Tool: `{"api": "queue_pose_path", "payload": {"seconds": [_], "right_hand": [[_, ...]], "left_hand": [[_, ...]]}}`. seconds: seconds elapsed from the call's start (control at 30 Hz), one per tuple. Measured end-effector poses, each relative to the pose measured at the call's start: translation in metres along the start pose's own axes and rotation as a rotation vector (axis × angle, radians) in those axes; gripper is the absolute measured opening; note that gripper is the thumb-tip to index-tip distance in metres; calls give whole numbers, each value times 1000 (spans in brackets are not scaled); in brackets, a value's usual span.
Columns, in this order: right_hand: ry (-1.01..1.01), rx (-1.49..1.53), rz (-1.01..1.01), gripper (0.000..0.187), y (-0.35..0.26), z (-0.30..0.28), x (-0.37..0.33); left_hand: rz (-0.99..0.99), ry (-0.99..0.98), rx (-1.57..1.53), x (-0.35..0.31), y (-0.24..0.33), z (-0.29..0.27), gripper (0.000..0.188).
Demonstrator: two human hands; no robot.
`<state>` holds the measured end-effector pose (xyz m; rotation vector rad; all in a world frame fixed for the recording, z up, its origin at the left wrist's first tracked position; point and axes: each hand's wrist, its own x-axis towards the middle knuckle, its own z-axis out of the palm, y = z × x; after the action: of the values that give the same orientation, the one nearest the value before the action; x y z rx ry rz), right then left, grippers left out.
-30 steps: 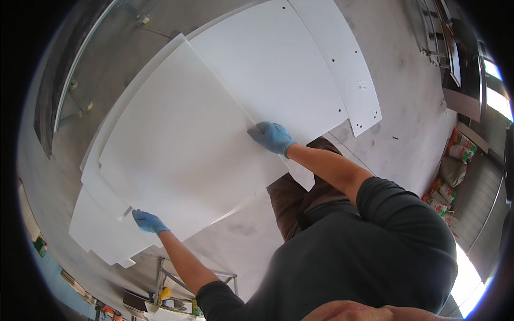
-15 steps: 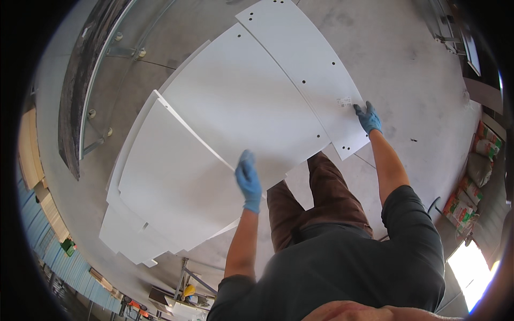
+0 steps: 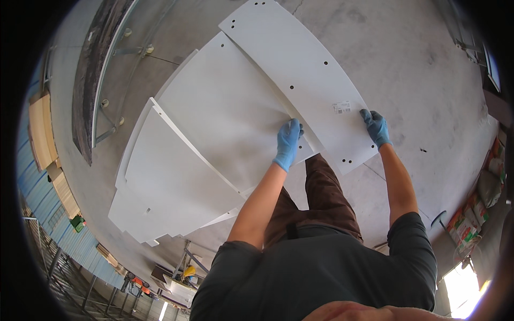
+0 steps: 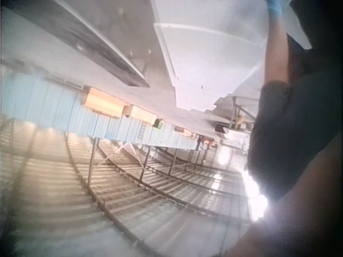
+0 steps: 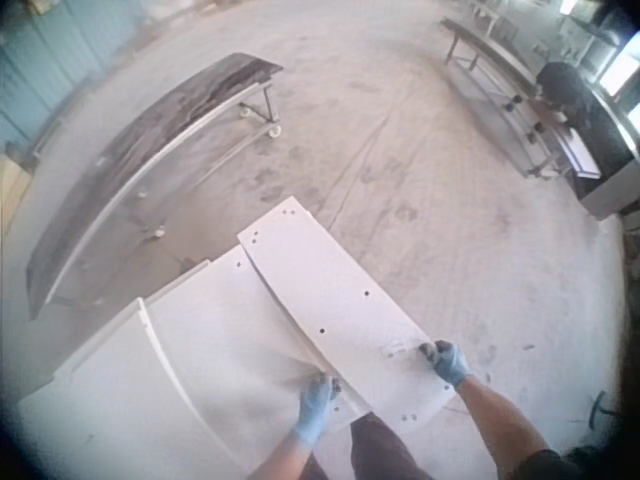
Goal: The person picks up white and brown flat boards from the floor and stacks them on a nearby table. They repeatedly walk between the floor and the table, placing each board on top of the others in a pile.
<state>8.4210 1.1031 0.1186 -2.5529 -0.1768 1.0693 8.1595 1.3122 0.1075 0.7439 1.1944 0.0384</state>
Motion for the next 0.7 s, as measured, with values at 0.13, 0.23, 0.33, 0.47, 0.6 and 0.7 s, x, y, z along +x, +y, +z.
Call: {"api": "queue_pose_path", "payload": {"seconds": [0.13,0.23,0.33,0.47,0.6,0.7], "right_hand": [[-5,-24,3,65,-25,-16,-32],[113,-41,-5,65,-35,-3,-71],[34,127,-22,63,-41,15,-105],[-85,302,-208,42,-66,60,-148],[-244,389,-337,36,-110,92,-182],[-382,303,-406,40,-132,106,-192]], "left_hand": [[-199,22,-297,24,16,36,49],[-67,229,-345,18,21,50,54],[91,359,-313,-3,18,30,60],[361,606,-24,-32,23,-45,59],[460,638,-232,-75,36,-115,56],[393,601,-449,-101,42,-156,58]]}}
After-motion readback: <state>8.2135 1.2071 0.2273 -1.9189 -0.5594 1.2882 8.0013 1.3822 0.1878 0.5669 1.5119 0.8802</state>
